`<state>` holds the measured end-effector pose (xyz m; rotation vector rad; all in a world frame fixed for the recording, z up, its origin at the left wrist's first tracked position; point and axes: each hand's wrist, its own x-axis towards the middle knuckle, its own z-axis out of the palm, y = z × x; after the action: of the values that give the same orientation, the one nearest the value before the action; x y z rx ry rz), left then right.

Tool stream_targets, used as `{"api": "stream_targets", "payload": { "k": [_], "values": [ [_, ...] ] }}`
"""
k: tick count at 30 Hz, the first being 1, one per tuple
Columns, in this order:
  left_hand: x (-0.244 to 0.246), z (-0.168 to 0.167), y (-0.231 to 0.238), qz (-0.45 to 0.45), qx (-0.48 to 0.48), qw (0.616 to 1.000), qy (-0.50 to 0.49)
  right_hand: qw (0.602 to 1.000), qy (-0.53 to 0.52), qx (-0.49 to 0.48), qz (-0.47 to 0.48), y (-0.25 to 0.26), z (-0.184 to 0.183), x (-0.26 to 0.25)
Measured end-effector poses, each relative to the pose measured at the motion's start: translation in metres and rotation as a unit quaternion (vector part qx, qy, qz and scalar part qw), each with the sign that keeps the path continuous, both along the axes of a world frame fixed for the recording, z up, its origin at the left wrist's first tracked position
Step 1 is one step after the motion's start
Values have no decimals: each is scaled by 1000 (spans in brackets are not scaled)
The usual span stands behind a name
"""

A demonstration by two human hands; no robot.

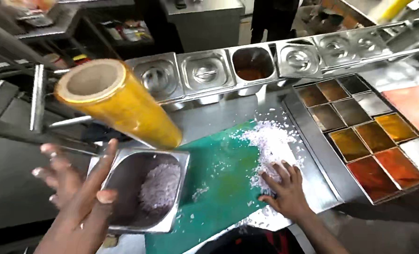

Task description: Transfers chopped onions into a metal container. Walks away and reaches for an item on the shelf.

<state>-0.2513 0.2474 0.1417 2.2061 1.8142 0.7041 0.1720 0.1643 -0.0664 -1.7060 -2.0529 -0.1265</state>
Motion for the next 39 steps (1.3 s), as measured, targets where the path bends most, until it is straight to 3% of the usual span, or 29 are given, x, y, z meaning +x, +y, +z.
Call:
{"api": "stream_targets", "payload": {
  "k": [7, 11, 14, 17, 20, 24, 28, 31, 33, 35, 37, 39],
  "values": [
    [-7, -5, -22, 91, -1, 993, 81, 1000, 20, -9, 5, 55, -16, 10],
    [-28, -9, -41, 124, -31, 990, 52, 980, 161, -114, -26, 79, 2, 30],
    [-48, -8, -58, 160, -72, 984, 30, 910, 347, -220, -47, 93, 28, 49],
    [-68, -10, -70, 186, -90, 978, 4, 798, 519, -299, -71, 100, 54, 59],
    [-71, -12, -75, 197, -55, 973, -103, 724, 590, -344, -92, 104, 85, 54],
    [-52, -9, -65, 182, 49, 958, -218, 738, 575, -352, -21, 112, 150, 16],
    [-38, -2, -42, 79, 85, 930, -348, 731, 587, -325, 129, 124, 209, -69],
    [-32, 4, -32, 34, 77, 928, -362, 755, 541, -277, 245, 125, 228, -150],
    [-41, -1, -29, 36, 66, 939, -334, 818, 445, -180, 316, 131, 209, -208],
    [-58, -9, -30, 59, 28, 950, -304, 878, 249, -183, 366, 140, 182, -249],
    [-78, -16, -35, 89, -20, 956, -278, 886, 109, -259, 370, 143, 178, -269],
    [-98, -23, -38, 116, -44, 954, -271, 902, 92, -236, 350, 143, 201, -269]
  ]
}}
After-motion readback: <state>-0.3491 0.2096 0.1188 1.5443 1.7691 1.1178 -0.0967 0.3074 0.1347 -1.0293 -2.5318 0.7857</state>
